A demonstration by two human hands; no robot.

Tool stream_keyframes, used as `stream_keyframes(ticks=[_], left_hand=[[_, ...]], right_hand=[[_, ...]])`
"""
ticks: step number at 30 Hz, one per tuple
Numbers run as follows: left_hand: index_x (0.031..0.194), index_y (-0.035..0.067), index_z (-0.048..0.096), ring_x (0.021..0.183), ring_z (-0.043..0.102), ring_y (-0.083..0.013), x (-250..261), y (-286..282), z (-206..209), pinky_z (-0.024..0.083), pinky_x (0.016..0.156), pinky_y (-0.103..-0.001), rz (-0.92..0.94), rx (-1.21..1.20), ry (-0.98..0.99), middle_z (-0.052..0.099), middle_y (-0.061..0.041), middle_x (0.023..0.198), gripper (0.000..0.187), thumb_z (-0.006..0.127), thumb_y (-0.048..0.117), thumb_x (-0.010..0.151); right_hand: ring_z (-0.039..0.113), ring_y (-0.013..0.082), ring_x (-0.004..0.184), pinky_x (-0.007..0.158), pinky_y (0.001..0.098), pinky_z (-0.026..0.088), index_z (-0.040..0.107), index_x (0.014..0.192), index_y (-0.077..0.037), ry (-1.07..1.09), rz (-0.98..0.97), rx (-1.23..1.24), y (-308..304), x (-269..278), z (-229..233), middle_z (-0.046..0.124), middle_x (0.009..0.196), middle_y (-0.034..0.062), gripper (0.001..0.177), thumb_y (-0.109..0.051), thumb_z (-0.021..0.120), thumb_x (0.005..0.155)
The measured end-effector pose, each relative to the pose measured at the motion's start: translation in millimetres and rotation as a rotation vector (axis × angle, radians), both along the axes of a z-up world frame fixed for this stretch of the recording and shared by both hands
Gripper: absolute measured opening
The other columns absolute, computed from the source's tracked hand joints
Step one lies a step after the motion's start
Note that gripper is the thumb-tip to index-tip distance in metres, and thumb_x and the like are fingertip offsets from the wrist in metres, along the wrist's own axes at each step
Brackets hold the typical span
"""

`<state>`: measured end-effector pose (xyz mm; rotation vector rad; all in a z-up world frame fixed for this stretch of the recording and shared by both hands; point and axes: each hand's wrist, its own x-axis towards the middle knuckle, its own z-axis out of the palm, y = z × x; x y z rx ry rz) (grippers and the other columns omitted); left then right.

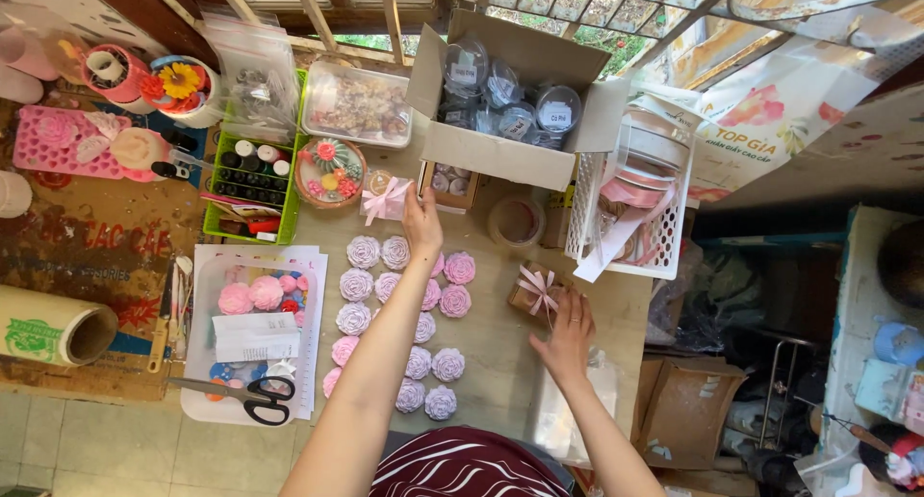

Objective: Packaging rose-shaped candles into boxes and wrapping them in plastic.

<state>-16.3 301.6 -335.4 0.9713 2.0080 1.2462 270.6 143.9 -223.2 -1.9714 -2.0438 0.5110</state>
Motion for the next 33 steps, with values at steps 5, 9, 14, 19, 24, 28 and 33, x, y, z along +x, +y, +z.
stream_keyframes(ticks=[5, 9, 14, 19, 24, 28, 33], left_hand=[[0.155, -0.002, 0.029, 0.142, 0.037, -0.0472, 31, -2, 88, 0.030, 0.119, -0.053, -0.007, 0.026, 0.230, 0.042, -0.030, 0.151, 0.111, 0.085, 0.049, 0.074], [0.157, 0.003, 0.024, 0.139, 0.039, -0.0468, 41, 5, 83, 0.033, 0.118, -0.055, 0.036, 0.083, 0.319, 0.043, -0.026, 0.146, 0.128, 0.098, 0.033, 0.057], [0.158, 0.006, 0.024, 0.129, 0.047, -0.0460, 32, 9, 76, 0.041, 0.111, -0.051, 0.091, 0.035, 0.200, 0.044, -0.026, 0.140, 0.127, 0.096, 0.024, 0.055], [0.157, 0.008, 0.025, 0.127, 0.049, -0.0458, 24, 2, 79, 0.042, 0.109, -0.049, 0.037, 0.060, 0.204, 0.046, -0.025, 0.137, 0.126, 0.096, 0.022, 0.054], [0.161, 0.007, 0.023, 0.133, 0.047, -0.0457, 25, -1, 71, 0.040, 0.114, -0.050, -0.024, 0.068, 0.329, 0.047, -0.026, 0.142, 0.113, 0.089, 0.015, 0.069], [0.160, 0.007, 0.023, 0.134, 0.046, -0.0462, 22, -2, 77, 0.039, 0.114, -0.050, -0.013, 0.040, 0.306, 0.047, -0.026, 0.142, 0.112, 0.088, 0.014, 0.069], [0.159, 0.006, 0.021, 0.138, 0.043, -0.0452, 23, -7, 79, 0.037, 0.116, -0.051, -0.001, 0.006, 0.236, 0.046, -0.024, 0.145, 0.115, 0.089, 0.015, 0.067]], right_hand=[[0.028, 0.0416, 0.145, 0.113, 0.0571, 0.029, 0.024, 0.155, -0.003, -0.032, 0.024, -0.141, 24, 18, -28, 0.029, 0.158, 0.0210, 0.123, -0.020, 0.092, 0.053], [0.038, 0.0421, 0.140, 0.115, 0.0479, 0.036, 0.031, 0.154, -0.002, 0.104, -0.004, -0.150, 27, 23, -42, 0.038, 0.153, 0.0230, 0.114, -0.017, 0.087, 0.057], [0.049, 0.0404, 0.133, 0.110, 0.0434, 0.044, 0.041, 0.146, -0.002, 0.274, -0.019, -0.067, 22, -6, -4, 0.046, 0.144, 0.0217, 0.101, -0.016, 0.086, 0.057], [0.053, 0.0376, 0.129, 0.108, 0.0430, 0.047, 0.043, 0.145, 0.000, 0.455, -0.012, 0.095, 79, -73, 46, 0.046, 0.144, 0.0222, 0.099, -0.021, 0.089, 0.059], [0.053, 0.0418, 0.126, 0.107, 0.0457, 0.045, 0.049, 0.140, 0.002, 0.414, 0.061, 0.219, 159, -129, 52, 0.048, 0.140, 0.0255, 0.094, -0.023, 0.089, 0.058], [0.054, 0.0435, 0.126, 0.108, 0.0465, 0.047, 0.054, 0.136, -0.001, 0.432, 0.110, 0.169, 185, -146, 43, 0.053, 0.135, 0.0240, 0.086, -0.019, 0.087, 0.059], [0.057, 0.0428, 0.122, 0.106, 0.0460, 0.049, 0.053, 0.137, -0.002, 0.400, 0.136, 0.025, 196, -147, 16, 0.058, 0.132, 0.0247, 0.081, -0.024, 0.087, 0.066]])
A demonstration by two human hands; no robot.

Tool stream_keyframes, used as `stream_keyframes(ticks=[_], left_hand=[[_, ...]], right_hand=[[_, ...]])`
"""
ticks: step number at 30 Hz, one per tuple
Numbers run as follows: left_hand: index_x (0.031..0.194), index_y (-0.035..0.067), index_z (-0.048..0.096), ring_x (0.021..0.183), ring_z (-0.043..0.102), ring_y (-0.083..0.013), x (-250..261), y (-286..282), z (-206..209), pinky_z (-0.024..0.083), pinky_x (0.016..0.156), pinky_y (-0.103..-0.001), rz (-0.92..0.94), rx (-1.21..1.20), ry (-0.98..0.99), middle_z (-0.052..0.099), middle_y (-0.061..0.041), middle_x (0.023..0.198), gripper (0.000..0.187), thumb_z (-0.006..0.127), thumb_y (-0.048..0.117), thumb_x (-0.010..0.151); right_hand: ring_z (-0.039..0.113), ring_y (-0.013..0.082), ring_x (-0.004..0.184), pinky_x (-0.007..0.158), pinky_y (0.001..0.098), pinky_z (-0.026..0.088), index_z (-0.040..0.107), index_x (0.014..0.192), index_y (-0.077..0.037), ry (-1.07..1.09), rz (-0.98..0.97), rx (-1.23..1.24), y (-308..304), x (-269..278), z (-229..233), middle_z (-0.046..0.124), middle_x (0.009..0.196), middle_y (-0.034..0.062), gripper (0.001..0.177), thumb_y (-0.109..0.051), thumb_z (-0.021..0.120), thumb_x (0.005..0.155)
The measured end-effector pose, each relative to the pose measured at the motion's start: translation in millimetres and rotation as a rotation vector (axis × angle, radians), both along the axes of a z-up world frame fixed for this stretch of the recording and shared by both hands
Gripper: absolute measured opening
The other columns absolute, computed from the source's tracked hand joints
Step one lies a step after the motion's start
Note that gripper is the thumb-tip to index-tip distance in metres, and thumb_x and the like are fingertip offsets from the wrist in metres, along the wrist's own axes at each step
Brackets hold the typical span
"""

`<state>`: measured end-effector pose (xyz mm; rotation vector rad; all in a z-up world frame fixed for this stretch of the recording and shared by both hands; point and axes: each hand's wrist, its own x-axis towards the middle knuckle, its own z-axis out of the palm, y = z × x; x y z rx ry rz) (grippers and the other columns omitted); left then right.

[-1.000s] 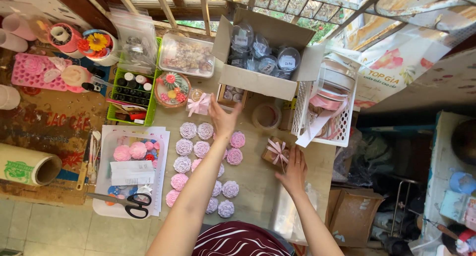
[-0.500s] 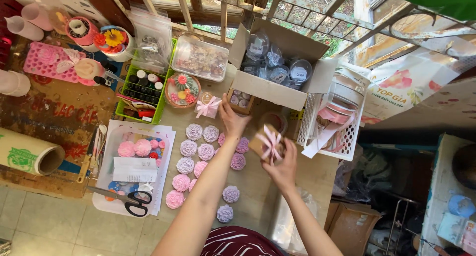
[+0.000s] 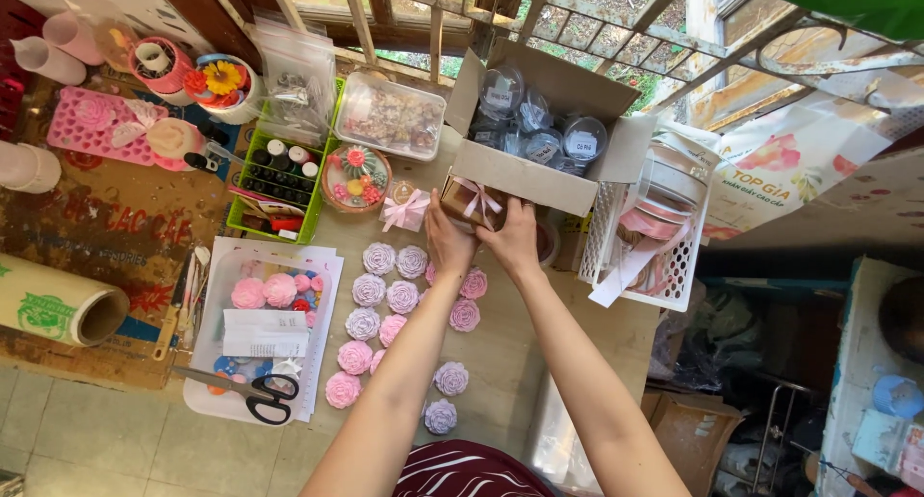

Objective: Packaging rose-shaped candles into boxes and wrapping them in plastic.

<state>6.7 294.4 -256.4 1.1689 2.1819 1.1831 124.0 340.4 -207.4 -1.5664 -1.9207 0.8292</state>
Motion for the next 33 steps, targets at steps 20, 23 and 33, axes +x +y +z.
stream_keyframes(ticks=[20, 23, 33], left_hand=[[0.158, 0.008, 0.027, 0.138, 0.043, -0.0459, 11, 10, 17, 0.039, 0.115, -0.054, -0.012, 0.173, 0.108, 0.042, -0.023, 0.150, 0.128, 0.100, 0.018, 0.052], [0.157, 0.007, 0.028, 0.137, 0.044, -0.0455, 12, 6, 22, 0.040, 0.115, -0.053, -0.022, 0.209, 0.077, 0.044, -0.023, 0.148, 0.127, 0.099, 0.016, 0.052], [0.156, 0.007, 0.030, 0.137, 0.048, -0.0437, 94, -56, 29, 0.044, 0.114, -0.051, -0.112, 0.256, 0.046, 0.047, -0.023, 0.147, 0.117, 0.099, 0.022, 0.062]], right_hand=[[0.070, 0.0373, 0.089, 0.073, 0.0495, 0.055, 0.072, 0.099, -0.011, -0.308, 0.021, -0.100, -128, 89, -44, 0.073, 0.100, 0.0122, 0.014, -0.020, 0.068, 0.089], [0.071, 0.0348, 0.089, 0.074, 0.0457, 0.057, 0.074, 0.102, -0.014, -0.217, 0.008, -0.029, -170, 114, -24, 0.075, 0.104, 0.0092, 0.018, -0.017, 0.069, 0.086], [0.072, 0.0376, 0.084, 0.075, 0.0471, 0.057, 0.077, 0.105, -0.013, -0.441, -0.290, -0.102, -207, 200, -38, 0.076, 0.109, 0.0108, 0.022, -0.018, 0.068, 0.086]])
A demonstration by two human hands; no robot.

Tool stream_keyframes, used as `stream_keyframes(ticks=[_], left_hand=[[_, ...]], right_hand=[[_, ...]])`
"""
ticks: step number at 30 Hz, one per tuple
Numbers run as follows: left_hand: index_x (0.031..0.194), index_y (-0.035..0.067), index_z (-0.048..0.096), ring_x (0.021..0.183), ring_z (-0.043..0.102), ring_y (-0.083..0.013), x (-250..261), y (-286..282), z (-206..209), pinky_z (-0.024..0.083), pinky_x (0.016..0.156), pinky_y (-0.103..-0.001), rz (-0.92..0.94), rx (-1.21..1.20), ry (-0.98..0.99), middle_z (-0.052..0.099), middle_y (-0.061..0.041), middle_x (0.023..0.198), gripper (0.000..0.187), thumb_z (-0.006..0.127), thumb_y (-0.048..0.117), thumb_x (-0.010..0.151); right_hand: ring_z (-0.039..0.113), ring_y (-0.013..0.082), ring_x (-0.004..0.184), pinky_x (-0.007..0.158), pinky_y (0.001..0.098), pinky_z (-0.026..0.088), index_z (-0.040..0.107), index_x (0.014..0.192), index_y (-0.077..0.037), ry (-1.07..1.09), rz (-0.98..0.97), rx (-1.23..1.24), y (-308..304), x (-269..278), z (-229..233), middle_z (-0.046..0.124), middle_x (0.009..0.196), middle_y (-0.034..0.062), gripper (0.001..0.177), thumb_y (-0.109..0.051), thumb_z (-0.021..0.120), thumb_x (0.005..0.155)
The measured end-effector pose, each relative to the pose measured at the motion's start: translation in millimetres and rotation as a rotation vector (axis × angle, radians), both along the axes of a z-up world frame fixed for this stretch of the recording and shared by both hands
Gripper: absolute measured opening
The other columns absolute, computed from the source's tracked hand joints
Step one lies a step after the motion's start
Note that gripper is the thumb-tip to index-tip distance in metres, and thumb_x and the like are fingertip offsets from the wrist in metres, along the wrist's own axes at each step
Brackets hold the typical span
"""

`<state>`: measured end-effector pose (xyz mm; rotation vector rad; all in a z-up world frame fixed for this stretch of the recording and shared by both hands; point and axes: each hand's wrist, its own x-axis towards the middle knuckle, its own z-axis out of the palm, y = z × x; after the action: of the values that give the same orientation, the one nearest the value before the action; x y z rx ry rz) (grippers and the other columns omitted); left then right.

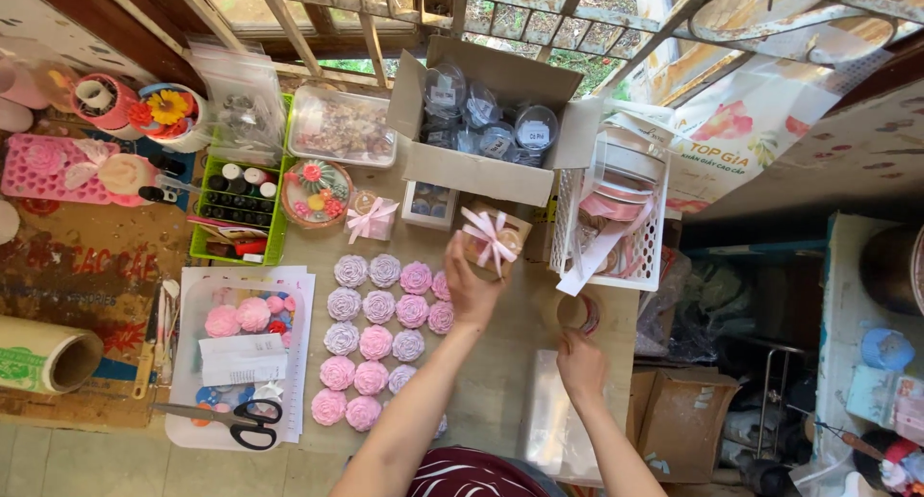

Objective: Packaging rose-shaped candles into boxes and wrapping them in plastic.

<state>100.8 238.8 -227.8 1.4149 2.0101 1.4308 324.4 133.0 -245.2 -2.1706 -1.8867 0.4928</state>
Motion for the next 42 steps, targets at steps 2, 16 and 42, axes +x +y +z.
stream_keyframes(ticks=[2, 16, 42], left_hand=[[0.155, 0.007, 0.031, 0.135, 0.049, -0.0445, 15, 9, -18, 0.044, 0.113, -0.052, 0.013, -0.040, -0.018, 0.048, -0.023, 0.146, 0.118, 0.098, 0.022, 0.058], [0.161, 0.016, 0.023, 0.133, 0.042, -0.0515, 37, 56, -77, 0.043, 0.107, -0.056, 0.163, -0.379, 0.016, 0.033, -0.028, 0.150, 0.123, 0.095, 0.022, 0.062], [0.133, 0.000, 0.052, 0.094, 0.069, -0.0192, -122, -265, 82, 0.059, 0.076, -0.029, 0.227, -0.201, -0.235, 0.052, -0.013, 0.131, 0.047, 0.069, -0.003, 0.089]], right_hand=[[0.072, 0.0366, 0.085, 0.075, 0.0469, 0.057, 0.077, 0.106, -0.015, -0.023, -0.028, -0.021, 7, 4, -5, 0.076, 0.105, 0.0115, 0.022, -0.021, 0.068, 0.087], [0.071, 0.0319, 0.092, 0.076, 0.0455, 0.056, 0.074, 0.110, -0.016, -0.074, -0.006, -0.007, 10, 9, -34, 0.075, 0.109, 0.0066, 0.024, -0.020, 0.066, 0.087], [0.055, 0.0403, 0.126, 0.105, 0.0490, 0.045, 0.052, 0.139, 0.004, 0.119, -0.356, -0.191, -248, 78, -35, 0.058, 0.134, 0.0274, 0.103, -0.053, 0.091, 0.063]])
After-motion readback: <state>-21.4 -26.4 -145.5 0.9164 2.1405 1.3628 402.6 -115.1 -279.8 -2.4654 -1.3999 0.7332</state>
